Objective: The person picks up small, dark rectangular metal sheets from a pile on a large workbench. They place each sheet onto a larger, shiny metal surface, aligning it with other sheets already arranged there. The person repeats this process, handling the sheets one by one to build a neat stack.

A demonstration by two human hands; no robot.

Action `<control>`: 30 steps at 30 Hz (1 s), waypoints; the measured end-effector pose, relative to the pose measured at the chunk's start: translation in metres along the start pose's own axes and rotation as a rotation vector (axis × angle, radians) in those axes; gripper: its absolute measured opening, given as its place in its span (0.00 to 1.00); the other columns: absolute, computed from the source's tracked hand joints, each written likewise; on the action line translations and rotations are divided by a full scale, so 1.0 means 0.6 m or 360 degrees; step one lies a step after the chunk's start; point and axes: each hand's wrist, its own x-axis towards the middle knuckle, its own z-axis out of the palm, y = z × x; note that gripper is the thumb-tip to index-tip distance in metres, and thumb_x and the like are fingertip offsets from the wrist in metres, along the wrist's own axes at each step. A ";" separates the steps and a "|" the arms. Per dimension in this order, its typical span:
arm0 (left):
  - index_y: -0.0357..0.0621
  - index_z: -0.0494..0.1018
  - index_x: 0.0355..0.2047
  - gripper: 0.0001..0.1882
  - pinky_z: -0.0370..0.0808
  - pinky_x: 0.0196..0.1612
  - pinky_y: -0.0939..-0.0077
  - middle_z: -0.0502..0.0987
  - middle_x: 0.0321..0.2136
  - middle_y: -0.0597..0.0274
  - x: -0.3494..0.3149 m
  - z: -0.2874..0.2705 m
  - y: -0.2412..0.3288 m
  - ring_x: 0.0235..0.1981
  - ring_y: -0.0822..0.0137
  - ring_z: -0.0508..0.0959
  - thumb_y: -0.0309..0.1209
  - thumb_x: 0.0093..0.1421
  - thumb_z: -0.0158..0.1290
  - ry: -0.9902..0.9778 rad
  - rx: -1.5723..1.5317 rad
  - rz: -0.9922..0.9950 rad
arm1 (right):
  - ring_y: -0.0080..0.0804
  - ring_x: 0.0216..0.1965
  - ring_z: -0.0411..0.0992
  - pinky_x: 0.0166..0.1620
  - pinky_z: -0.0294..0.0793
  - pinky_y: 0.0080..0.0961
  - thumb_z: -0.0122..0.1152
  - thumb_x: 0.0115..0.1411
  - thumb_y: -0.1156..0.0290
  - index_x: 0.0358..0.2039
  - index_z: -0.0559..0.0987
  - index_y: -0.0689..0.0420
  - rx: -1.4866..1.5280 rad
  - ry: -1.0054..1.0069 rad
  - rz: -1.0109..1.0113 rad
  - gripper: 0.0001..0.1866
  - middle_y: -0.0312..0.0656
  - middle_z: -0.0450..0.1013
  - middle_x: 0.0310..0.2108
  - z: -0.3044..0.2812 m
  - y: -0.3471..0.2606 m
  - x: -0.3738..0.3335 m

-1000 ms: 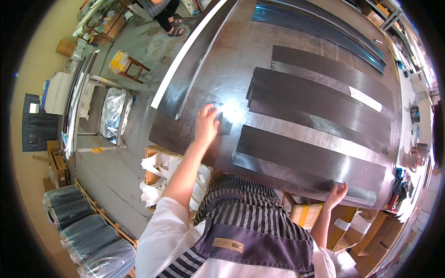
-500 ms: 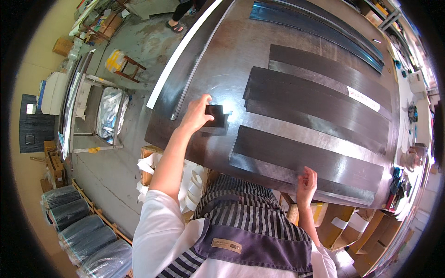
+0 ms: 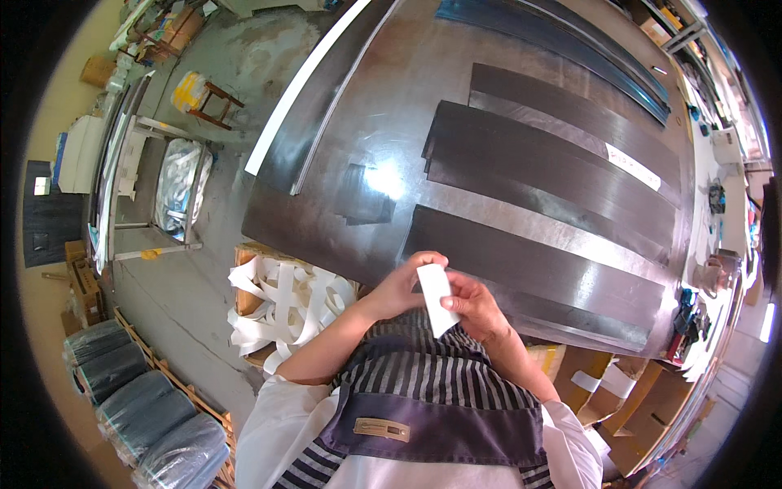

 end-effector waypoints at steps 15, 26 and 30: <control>0.41 0.61 0.59 0.37 0.73 0.42 0.77 0.69 0.48 0.57 -0.062 -0.025 -0.069 0.41 0.71 0.72 0.18 0.49 0.63 0.0707 0.0759 -0.0105 | 0.20 0.32 0.72 0.36 0.72 0.20 0.66 0.52 0.79 0.37 0.75 0.65 -0.1583 0.0742 -0.0522 0.12 0.37 0.76 0.31 -0.060 0.019 0.049; 0.41 0.59 0.60 0.41 0.71 0.46 0.70 0.70 0.50 0.56 -0.045 -0.044 -0.080 0.44 0.61 0.72 0.21 0.45 0.65 0.0796 0.1186 0.0140 | 0.20 0.27 0.73 0.31 0.71 0.19 0.68 0.51 0.75 0.41 0.74 0.64 -0.1579 0.0982 -0.0515 0.17 0.41 0.78 0.28 -0.041 0.037 0.121; 0.41 0.60 0.59 0.40 0.72 0.44 0.70 0.72 0.49 0.56 -0.042 -0.041 -0.083 0.43 0.60 0.73 0.20 0.45 0.65 0.0802 0.1235 0.0148 | 0.17 0.24 0.70 0.29 0.70 0.18 0.69 0.49 0.76 0.38 0.74 0.64 -0.1639 0.1054 -0.0549 0.16 0.39 0.77 0.25 -0.048 0.052 0.129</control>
